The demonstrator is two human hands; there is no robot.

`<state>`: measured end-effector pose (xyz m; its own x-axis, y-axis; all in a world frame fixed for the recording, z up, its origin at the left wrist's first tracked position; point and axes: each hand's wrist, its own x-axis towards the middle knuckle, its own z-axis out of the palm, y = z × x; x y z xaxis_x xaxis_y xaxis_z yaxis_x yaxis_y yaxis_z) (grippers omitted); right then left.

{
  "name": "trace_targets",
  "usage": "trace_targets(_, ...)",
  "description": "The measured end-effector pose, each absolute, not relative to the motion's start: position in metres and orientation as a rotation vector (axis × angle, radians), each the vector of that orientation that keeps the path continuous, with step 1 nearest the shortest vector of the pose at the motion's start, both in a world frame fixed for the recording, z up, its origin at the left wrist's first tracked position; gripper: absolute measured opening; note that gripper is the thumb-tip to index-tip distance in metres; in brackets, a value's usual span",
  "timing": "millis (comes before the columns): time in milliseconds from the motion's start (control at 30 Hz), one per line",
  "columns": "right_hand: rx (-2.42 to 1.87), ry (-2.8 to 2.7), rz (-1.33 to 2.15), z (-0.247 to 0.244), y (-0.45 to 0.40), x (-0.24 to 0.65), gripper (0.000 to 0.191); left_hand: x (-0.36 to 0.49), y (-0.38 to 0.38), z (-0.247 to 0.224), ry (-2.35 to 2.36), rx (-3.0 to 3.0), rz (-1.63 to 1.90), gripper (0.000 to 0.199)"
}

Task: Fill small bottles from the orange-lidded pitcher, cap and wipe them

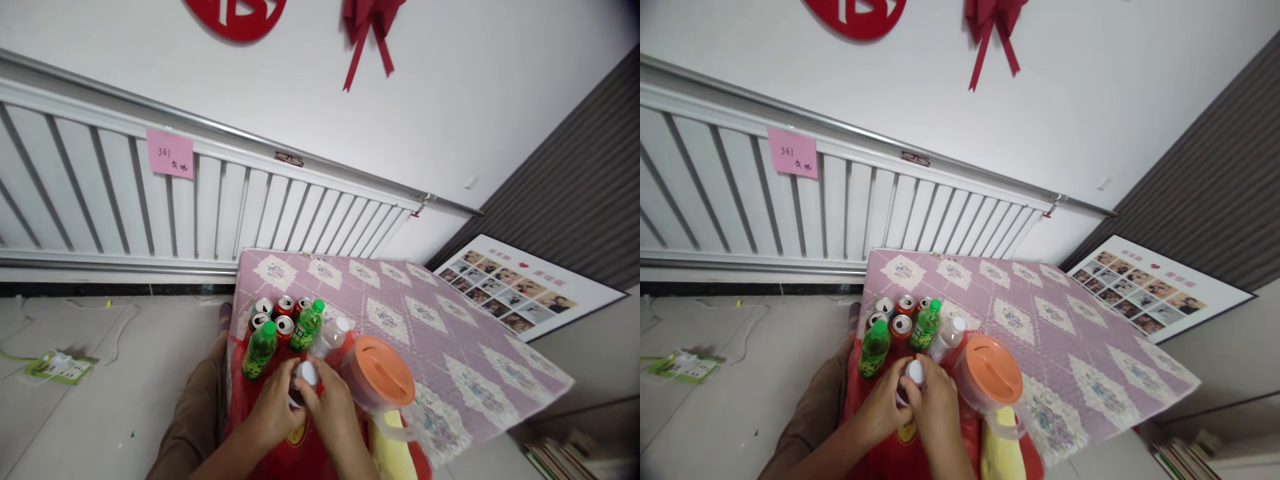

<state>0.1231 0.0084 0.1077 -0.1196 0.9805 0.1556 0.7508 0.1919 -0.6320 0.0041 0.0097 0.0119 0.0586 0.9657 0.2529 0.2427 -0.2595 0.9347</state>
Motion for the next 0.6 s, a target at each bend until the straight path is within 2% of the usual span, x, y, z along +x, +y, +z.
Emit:
trace_targets(133, -1.462, -1.768, 0.939, 0.109, 0.009, 0.13, 0.062, 0.005, 0.01, 0.013, 1.218, 1.622, 1.242, 0.068)
trace_targets(267, -1.353, -1.687, 1.117, 0.107, 0.01, 0.131, 0.051, 0.005, 0.01, 0.011, 1.207, 1.63, 1.245, 0.066)
trace_targets(433, -1.369, -1.633, 1.056, 0.096, 0.009, 0.128, 0.045, 0.006, 0.01, 0.002, 1.2, 1.629, 1.244, 0.064)
trace_targets(600, -1.578, -1.714, 0.775, 0.095, 0.003, 0.124, 0.044, 0.007, 0.012, -0.006, 1.182, 1.635, 1.283, 0.061)
